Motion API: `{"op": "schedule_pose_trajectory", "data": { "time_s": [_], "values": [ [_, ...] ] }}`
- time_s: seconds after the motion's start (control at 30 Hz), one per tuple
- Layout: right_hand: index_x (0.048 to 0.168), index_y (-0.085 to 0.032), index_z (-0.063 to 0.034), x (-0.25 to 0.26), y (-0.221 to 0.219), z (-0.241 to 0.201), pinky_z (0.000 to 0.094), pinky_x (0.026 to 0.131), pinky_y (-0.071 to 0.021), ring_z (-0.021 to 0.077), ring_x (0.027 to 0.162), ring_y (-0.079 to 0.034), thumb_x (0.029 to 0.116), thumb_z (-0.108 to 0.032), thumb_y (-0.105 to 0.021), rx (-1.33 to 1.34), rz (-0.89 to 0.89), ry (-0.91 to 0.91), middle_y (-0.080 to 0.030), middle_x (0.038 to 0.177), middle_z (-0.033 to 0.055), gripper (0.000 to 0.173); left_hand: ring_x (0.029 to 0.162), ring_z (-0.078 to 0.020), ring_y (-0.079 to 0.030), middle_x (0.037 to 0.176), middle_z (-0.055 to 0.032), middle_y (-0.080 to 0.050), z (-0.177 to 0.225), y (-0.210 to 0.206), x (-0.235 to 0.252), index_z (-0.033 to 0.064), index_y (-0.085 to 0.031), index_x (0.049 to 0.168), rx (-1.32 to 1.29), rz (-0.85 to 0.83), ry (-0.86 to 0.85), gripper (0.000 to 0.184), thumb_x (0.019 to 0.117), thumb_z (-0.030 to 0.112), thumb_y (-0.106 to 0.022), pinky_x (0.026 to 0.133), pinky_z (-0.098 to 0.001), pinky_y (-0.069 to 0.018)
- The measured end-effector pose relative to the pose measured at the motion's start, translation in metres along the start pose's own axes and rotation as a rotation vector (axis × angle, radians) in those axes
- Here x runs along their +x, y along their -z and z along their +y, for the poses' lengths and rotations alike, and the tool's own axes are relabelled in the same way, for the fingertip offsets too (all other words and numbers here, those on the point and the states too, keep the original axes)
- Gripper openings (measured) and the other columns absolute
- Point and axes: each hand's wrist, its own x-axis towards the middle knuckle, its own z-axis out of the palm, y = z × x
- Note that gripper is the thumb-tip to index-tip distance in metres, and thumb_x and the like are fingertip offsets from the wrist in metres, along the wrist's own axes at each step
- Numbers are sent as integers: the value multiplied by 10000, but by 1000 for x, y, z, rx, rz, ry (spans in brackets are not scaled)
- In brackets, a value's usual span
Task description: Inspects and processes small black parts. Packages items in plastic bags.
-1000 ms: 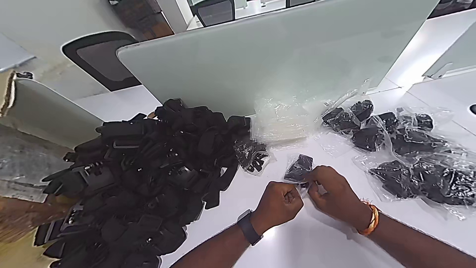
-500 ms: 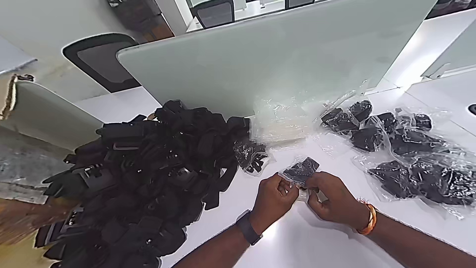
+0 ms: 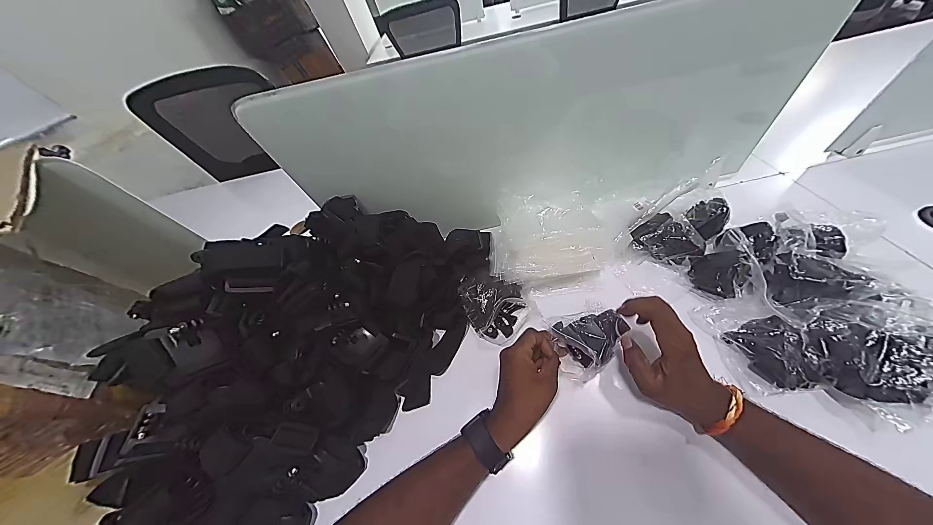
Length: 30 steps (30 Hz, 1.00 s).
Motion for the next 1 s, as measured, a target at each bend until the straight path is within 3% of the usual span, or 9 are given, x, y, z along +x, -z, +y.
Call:
{"op": "schedule_pose_trajectory", "data": {
  "time_s": [0.1, 0.17, 0.3, 0.37, 0.5, 0.6, 0.7, 0.93, 1.0],
  "values": [
    [1390, -543, -18, 3, 0, 15, 448, 1068, -480, 266, 1315, -543, 928, -215, -512, 16, -140, -158, -585, 1393, 163, 503, 694, -51, -620, 806, -32, -668, -3, 1, 0, 19, -622, 782, 17, -31, -45, 150, 914, -32, -569, 657, -217, -540],
    [1432, -530, -64, 3, 0, 17, 506, 1124, -408, 252, 1376, -490, 934, -217, -495, 25, -260, -184, -559, 1447, 112, 522, 755, -76, -672, 871, -56, -714, -3, 1, 0, -13, -692, 907, 18, -44, -40, 121, 937, -22, -576, 719, -246, -583],
    [1347, -581, -100, 1, -2, 16, 497, 1097, -418, 205, 1288, -542, 912, -245, -554, 58, -338, -156, -614, 1337, 65, 459, 856, -130, -728, 1074, -129, -725, 0, 0, 1, -74, -625, 1250, -27, -45, 24, 319, 937, -13, -638, 796, -291, -633],
    [1294, -590, -99, 1, -1, 16, 457, 1055, -443, 184, 1200, -578, 895, -240, -577, 77, -348, -169, -640, 1234, 57, 423, 851, -134, -723, 1125, -151, -712, 0, -1, 1, -82, -586, 1324, -12, -41, 34, 393, 950, 27, -636, 798, -297, -629],
    [1206, -601, -60, 1, -1, 18, 313, 972, -520, 137, 1131, -607, 889, -178, -606, 202, -325, -155, -644, 1205, 76, 338, 882, -114, -702, 1145, -132, -713, 1, -1, 1, -46, -682, 1200, -10, -49, -24, 269, 973, 74, -602, 796, -277, -611],
    [1131, -607, -43, 1, -2, 17, 311, 985, -522, 153, 1153, -613, 891, -125, -608, 246, -296, -84, -653, 1204, 100, 254, 882, -117, -694, 1084, -124, -709, 0, -1, 1, -20, -720, 1022, 6, -61, -107, 176, 942, 121, -654, 772, -274, -606],
    [1088, -617, -42, 1, -3, 19, 308, 984, -523, 153, 1141, -622, 908, -104, -599, 257, -277, -19, -666, 1175, 101, 191, 998, -152, -708, 1208, -166, -689, -2, -1, 1, -30, -725, 1028, 14, -73, -126, 196, 905, 121, -709, 847, -294, -618],
    [1034, -696, -53, 2, -1, 20, 269, 913, -552, 84, 992, -669, 1013, -175, -589, 177, -135, -57, -715, 1014, 55, 164, 990, -144, -703, 1314, -199, -628, 0, 1, 1, -53, -710, 1036, 2, -37, -77, 255, 842, 110, -731, 818, -272, -614],
    [1027, -709, -83, 3, 1, 22, 325, 924, -534, 106, 1000, -667, 1015, -189, -581, 107, -60, -72, -726, 1013, 36, 166, 1021, -164, -698, 1312, -212, -613, 1, 1, 1, -59, -691, 999, -6, -23, -51, 235, 826, 95, -726, 806, -284, -621]
  ]
}}
